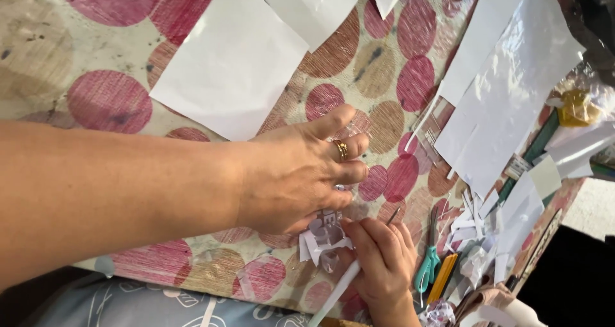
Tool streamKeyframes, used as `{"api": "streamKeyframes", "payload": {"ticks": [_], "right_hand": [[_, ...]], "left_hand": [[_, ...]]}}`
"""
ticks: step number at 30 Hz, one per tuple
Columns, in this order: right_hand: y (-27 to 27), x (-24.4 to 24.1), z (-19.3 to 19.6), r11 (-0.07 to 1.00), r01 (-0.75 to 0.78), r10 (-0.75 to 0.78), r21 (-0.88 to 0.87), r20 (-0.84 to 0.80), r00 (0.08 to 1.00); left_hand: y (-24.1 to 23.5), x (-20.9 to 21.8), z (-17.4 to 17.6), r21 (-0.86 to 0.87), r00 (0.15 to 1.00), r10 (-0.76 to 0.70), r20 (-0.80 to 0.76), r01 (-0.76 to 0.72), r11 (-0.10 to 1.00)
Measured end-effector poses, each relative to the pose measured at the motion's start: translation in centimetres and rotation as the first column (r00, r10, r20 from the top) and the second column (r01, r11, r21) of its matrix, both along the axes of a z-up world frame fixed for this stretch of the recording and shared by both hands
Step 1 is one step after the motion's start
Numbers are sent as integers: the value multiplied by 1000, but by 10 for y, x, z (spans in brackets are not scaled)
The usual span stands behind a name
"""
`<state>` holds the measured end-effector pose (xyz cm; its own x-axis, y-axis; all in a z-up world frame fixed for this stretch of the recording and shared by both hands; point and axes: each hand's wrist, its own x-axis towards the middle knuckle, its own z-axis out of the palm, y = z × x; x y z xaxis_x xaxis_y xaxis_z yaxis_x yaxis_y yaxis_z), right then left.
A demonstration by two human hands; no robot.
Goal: The person uses a white craft knife to cut a small piece of white paper on a patterned tablecloth. The camera shakes violently for several seconds before stabilizing, after which the person resumes cutting the paper with the knife.
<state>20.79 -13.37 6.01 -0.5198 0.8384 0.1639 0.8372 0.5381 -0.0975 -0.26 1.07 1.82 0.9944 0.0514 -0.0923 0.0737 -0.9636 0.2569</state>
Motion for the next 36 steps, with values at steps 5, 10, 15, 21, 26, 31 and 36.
{"api": "streamKeyframes", "payload": {"ticks": [5, 10, 15, 21, 26, 31, 36], "right_hand": [[-4, 2, -1, 1000, -8, 8, 15, -33, 999], [-9, 2, -2, 1000, 19, -19, 10, -34, 999], [-14, 9, -7, 1000, 18, -18, 0, -37, 999], [-15, 9, -5, 1000, -7, 7, 2, -44, 999], [-16, 12, -6, 1000, 8, -7, 10, -104, 995], [-37, 37, -9, 994, 105, -106, -14, -184, 977], [-4, 22, 8, 970, 234, -200, 71, -321, 926]], "left_hand": [[1, -1, 2, 37, 1000, -19, 6, 19, 999], [-2, 0, -4, 31, 999, 13, 50, -14, 999], [-4, 2, -10, 54, 998, 0, 56, -3, 999], [-7, 3, -11, 74, 997, 35, 73, -40, 996], [-8, 2, -14, 113, 990, 66, 127, -81, 990], [-5, 2, -11, 24, 994, 39, 102, -41, 999], [-3, 4, -6, -27, 999, 14, 46, -13, 1000]]}}
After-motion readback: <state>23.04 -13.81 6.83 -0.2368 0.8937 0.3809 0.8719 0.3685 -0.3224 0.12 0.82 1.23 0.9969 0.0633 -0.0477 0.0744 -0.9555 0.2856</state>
